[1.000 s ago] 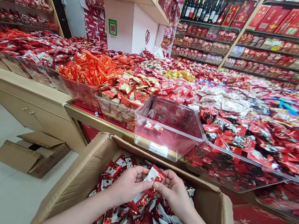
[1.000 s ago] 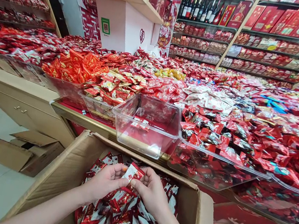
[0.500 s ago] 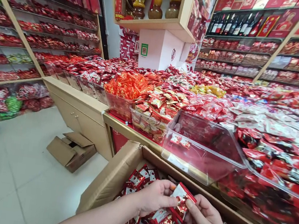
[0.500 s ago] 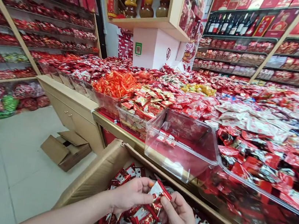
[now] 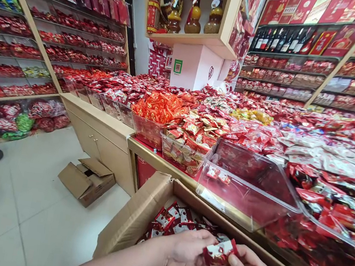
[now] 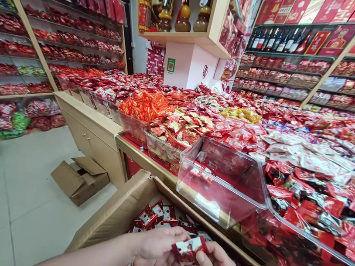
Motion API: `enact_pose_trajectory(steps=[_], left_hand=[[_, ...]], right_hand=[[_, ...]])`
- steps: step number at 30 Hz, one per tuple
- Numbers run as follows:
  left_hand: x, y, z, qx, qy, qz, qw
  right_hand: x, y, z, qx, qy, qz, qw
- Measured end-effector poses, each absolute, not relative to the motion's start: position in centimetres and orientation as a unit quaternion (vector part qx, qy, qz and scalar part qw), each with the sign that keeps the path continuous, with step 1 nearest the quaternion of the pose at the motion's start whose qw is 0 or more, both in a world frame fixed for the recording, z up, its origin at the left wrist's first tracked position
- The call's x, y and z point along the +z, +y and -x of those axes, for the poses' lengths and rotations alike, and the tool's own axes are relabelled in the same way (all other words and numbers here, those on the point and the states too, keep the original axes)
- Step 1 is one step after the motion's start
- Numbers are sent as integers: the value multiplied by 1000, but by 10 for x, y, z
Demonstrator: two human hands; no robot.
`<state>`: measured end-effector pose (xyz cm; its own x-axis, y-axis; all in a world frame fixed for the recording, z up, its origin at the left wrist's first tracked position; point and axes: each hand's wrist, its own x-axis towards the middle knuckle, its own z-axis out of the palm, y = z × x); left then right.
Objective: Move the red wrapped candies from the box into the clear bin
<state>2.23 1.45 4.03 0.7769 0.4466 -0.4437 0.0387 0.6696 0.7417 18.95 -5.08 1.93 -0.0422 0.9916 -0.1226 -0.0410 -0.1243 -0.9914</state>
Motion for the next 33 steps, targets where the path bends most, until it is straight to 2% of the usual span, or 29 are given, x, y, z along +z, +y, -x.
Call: enact_pose_trajectory(steps=[2, 4, 7, 10, 13, 21, 26, 33], left_hand=[[43, 16, -23, 182, 380, -445, 790], [44, 18, -23, 214, 379, -516, 738], [45, 18, -24, 221, 348, -578, 704], [44, 17, -27, 239, 373, -558, 702], [46, 15, -32, 267, 385, -500, 729], [41, 13, -35, 293, 369, -375, 799], [39, 14, -34, 270, 326, -333, 843], [44, 16, -27, 214, 285, -263, 896]], right_hand=[[18, -49, -188, 528, -465, 540, 462], [21, -47, -185, 498, -475, 554, 469], [27, -45, -179, 464, -478, 557, 496], [29, -43, -178, 505, -432, 563, 491], [29, -41, -179, 548, -383, 558, 491], [34, -40, -181, 549, -376, 537, 520], [28, -42, -183, 535, -377, 533, 536], [37, -46, -180, 507, -452, 451, 579]])
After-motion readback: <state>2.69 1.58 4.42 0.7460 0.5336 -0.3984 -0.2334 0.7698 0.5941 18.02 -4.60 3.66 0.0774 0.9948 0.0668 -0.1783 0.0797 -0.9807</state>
